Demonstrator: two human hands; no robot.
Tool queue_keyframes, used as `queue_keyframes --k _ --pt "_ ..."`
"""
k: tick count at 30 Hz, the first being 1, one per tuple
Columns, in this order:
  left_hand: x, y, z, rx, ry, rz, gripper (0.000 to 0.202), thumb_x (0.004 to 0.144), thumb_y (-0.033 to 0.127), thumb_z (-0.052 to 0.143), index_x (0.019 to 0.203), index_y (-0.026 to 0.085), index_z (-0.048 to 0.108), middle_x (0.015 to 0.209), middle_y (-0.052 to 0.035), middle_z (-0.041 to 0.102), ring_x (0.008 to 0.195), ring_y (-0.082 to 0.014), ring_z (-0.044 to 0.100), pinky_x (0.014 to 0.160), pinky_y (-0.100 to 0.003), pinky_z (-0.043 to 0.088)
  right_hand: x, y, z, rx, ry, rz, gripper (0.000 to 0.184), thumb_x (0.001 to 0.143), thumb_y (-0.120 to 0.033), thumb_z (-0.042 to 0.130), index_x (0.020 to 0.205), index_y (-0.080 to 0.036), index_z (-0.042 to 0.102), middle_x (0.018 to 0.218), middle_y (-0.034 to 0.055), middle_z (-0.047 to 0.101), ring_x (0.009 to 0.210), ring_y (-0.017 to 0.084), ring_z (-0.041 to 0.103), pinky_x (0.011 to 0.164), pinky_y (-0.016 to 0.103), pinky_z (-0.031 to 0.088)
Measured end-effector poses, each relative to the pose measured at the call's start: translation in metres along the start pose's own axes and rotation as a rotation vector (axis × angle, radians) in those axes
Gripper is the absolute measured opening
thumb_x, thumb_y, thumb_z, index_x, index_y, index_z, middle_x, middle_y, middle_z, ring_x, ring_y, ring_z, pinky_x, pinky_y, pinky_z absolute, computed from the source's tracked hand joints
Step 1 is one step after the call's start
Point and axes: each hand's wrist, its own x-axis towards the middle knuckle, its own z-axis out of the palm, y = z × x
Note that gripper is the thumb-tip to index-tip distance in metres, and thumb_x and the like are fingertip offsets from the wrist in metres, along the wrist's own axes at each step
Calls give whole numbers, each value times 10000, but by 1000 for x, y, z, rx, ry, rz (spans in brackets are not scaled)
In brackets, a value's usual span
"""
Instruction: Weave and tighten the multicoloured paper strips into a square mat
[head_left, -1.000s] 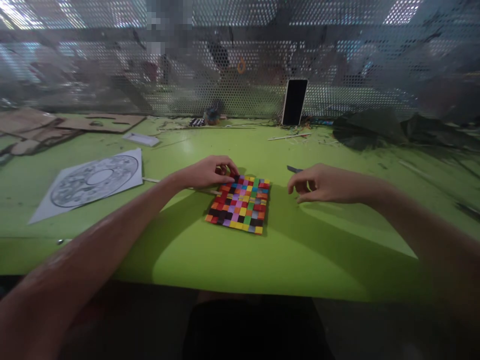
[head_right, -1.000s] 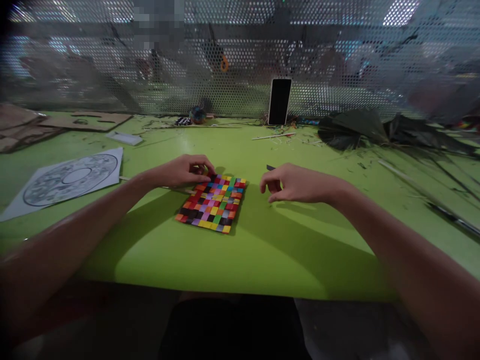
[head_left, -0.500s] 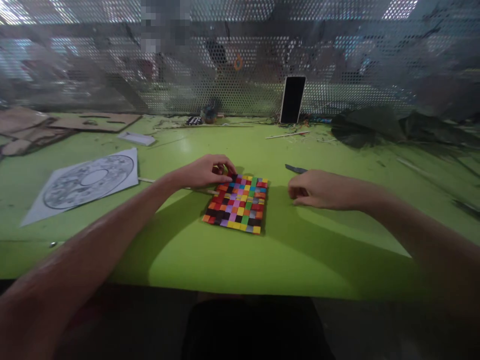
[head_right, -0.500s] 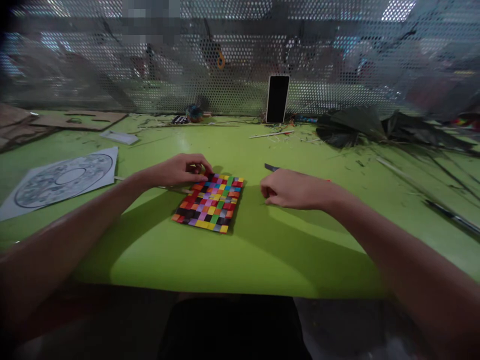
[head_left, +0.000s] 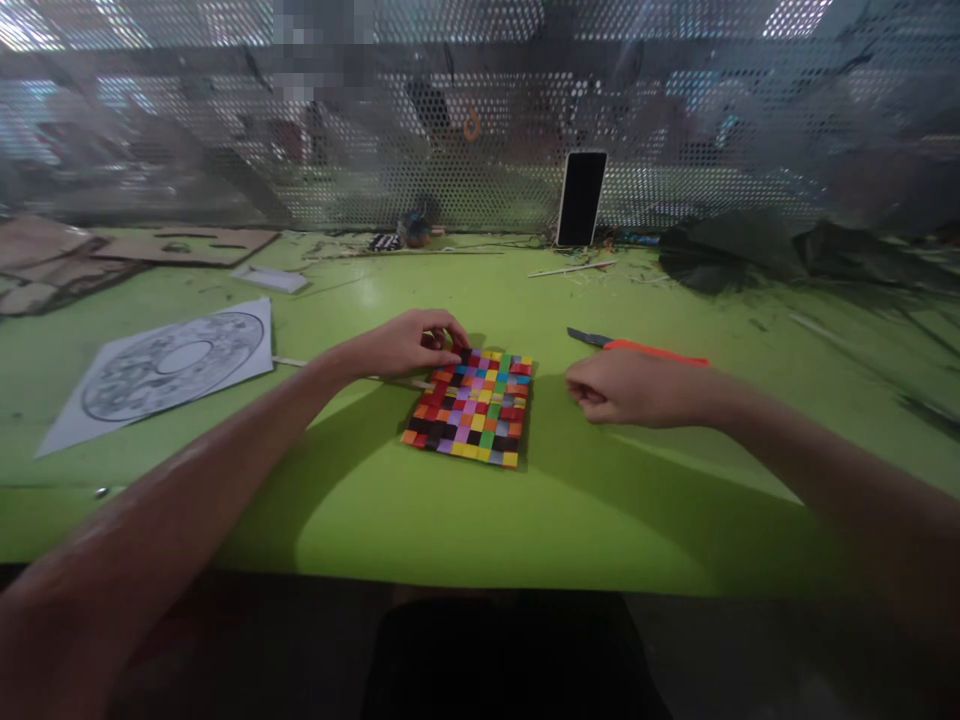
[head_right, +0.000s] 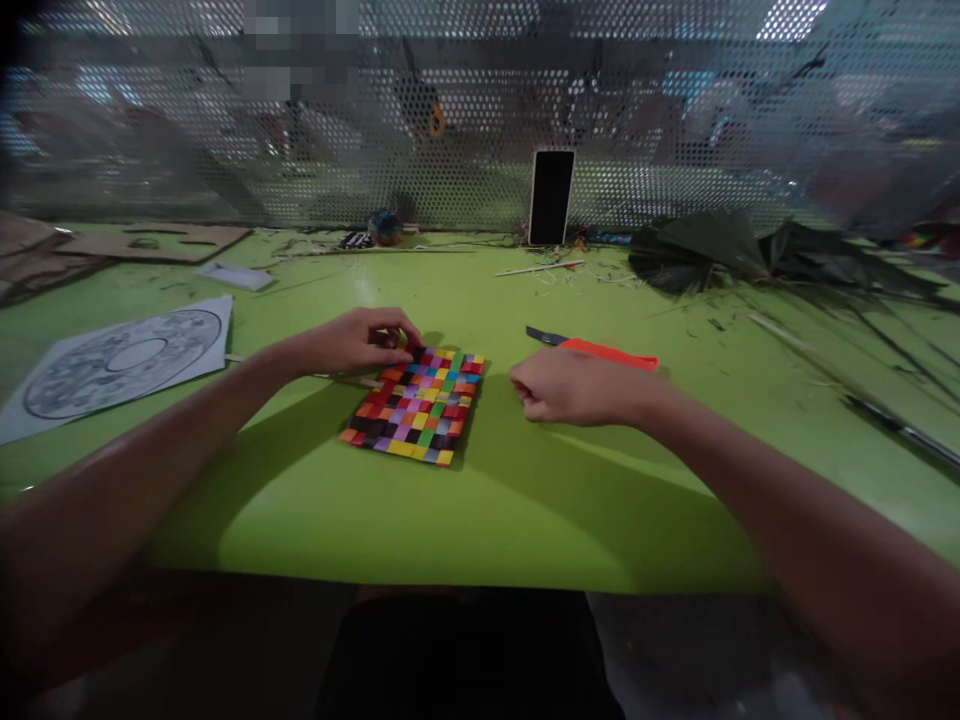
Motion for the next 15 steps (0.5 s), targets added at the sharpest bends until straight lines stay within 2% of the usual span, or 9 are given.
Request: queue_keyframes --k 5,8,12,15 --pt "0 0 0 -7 -6 -2 375 862 451 659 1096 160 697 1078 -100 704 900 -207 638 838 -363 516 -1 7 -4 92 -11 -14 141 798 -179 534 710 -207 429 691 -16 460 626 131 381 619 304 254" --pt "0 1 -1 -6 -13 -1 364 866 433 656 1102 159 694 1076 -99 705 897 -207 640 829 -362 517 -4 12 -8 185 -38 -7 131 807 -213 543 717 -207 448 697 -14 474 628 134 391 622 303 277" --pt "0 1 -1 8 -10 -4 362 857 427 661 1099 160 695 1072 -95 707 890 -207 637 831 -370 517 -8 13 -27 250 -58 -15 113 807 -268 557 742 -209 487 714 -6 499 638 143 423 621 302 312" --pt "-1 2 -1 0 -7 -2 352 857 414 664 1097 159 693 1078 -95 708 891 -205 638 835 -371 519 -26 11 -35 290 -61 -35 105 828 -281 551 754 -214 521 722 6 533 642 152 457 615 306 354"
